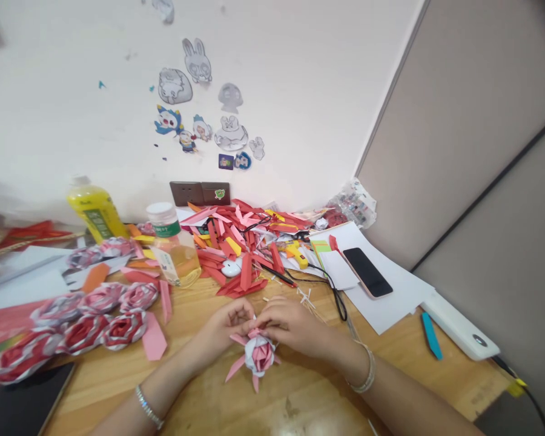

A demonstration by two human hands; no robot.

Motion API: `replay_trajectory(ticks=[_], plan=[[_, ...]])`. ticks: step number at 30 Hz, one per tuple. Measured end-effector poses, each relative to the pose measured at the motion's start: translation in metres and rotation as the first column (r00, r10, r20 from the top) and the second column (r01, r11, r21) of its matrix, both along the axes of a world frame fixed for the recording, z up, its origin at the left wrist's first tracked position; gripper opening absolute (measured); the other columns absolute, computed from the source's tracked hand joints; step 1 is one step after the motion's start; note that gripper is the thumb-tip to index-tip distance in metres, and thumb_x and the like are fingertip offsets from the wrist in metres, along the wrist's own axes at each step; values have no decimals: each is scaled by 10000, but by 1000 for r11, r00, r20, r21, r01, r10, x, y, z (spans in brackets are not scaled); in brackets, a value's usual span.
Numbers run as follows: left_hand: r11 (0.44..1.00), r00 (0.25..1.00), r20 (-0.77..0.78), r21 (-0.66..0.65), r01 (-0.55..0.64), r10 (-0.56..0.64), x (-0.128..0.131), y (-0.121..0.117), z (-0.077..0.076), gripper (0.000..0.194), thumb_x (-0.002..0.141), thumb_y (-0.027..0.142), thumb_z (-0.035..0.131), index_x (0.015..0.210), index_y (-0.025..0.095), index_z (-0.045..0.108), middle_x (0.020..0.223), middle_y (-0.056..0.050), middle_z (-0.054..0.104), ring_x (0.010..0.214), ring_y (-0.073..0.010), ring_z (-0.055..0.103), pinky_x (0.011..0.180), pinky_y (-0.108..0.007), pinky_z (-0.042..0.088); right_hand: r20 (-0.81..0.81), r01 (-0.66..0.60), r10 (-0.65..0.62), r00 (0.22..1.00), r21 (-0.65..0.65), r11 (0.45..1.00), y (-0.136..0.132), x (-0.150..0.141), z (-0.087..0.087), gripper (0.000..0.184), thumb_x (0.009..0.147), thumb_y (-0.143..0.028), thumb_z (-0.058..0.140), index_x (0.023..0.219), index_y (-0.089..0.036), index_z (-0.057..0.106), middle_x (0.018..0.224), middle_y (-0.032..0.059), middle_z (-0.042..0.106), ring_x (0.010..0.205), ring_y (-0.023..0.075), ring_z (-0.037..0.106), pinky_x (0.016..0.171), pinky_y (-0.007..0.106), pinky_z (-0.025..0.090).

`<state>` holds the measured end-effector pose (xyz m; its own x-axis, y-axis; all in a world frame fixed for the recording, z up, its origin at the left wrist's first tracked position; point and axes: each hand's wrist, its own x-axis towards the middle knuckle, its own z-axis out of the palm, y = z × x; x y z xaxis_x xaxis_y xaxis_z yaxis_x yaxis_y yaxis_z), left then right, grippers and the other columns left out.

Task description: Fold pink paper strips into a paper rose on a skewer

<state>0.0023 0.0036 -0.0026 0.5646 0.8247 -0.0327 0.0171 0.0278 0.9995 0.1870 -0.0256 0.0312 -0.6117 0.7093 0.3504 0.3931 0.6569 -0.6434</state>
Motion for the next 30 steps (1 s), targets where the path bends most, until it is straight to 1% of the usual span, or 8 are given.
replay_trajectory(ticks=[3,9,12,17,21,25,27,30], plan=[[999,999,11,-8,-35,35,1,-1,1,404,608,497,703,678,160,492,588,59,493,544,-84,441,509,-198,329,15,1,-3,1000,110,994,1,-2,-4,171,869,-189,518,984,-185,644,858,43,644,818,150,535,760,259,398],[998,998,20,-26,-57,57,4,-2,4,405,586,483,725,662,166,485,573,62,491,546,-89,441,519,-205,331,19,12,-15,1000,157,988,2,-3,-10,163,870,-185,498,966,-170,628,856,53,631,828,157,522,756,267,406],[997,997,14,-15,-74,74,4,-1,3,412,569,490,732,645,167,486,561,67,475,539,-89,433,519,-206,331,19,32,-35,999,135,990,1,-4,-8,164,864,-177,505,963,-174,635,837,47,631,822,157,527,764,272,403],[994,994,10,24,-109,109,2,1,-2,367,641,479,685,659,168,490,578,60,480,534,-83,421,494,-194,309,39,54,-56,998,41,998,1,-4,-2,212,890,-174,467,1000,-201,646,861,38,637,835,147,538,764,264,406],[996,995,32,24,-91,90,2,4,-6,368,642,477,684,673,168,487,582,56,490,539,-86,428,496,-197,311,37,54,-57,998,82,995,3,-4,-5,204,883,-158,471,971,-175,655,842,47,647,840,157,537,775,278,408],[995,994,48,12,-102,101,2,4,-6,379,627,475,693,653,177,461,569,66,476,522,-82,423,494,-198,302,62,-17,7,998,166,986,2,-4,-4,220,882,-134,445,979,-165,639,880,65,648,822,159,534,774,297,414],[994,993,47,20,-107,106,2,3,-5,384,627,479,689,641,179,449,560,69,471,516,-80,416,492,-198,298,94,-53,38,995,162,985,-1,-3,0,234,875,-110,431,955,-172,642,878,60,635,821,155,529,782,299,412],[993,993,16,20,-117,117,3,1,-3,375,644,478,672,630,178,448,540,77,448,509,-77,397,494,-199,296,92,-70,61,994,97,993,-3,0,7,257,834,-62,447,926,-186,652,877,45,609,852,153,523,799,291,406]])
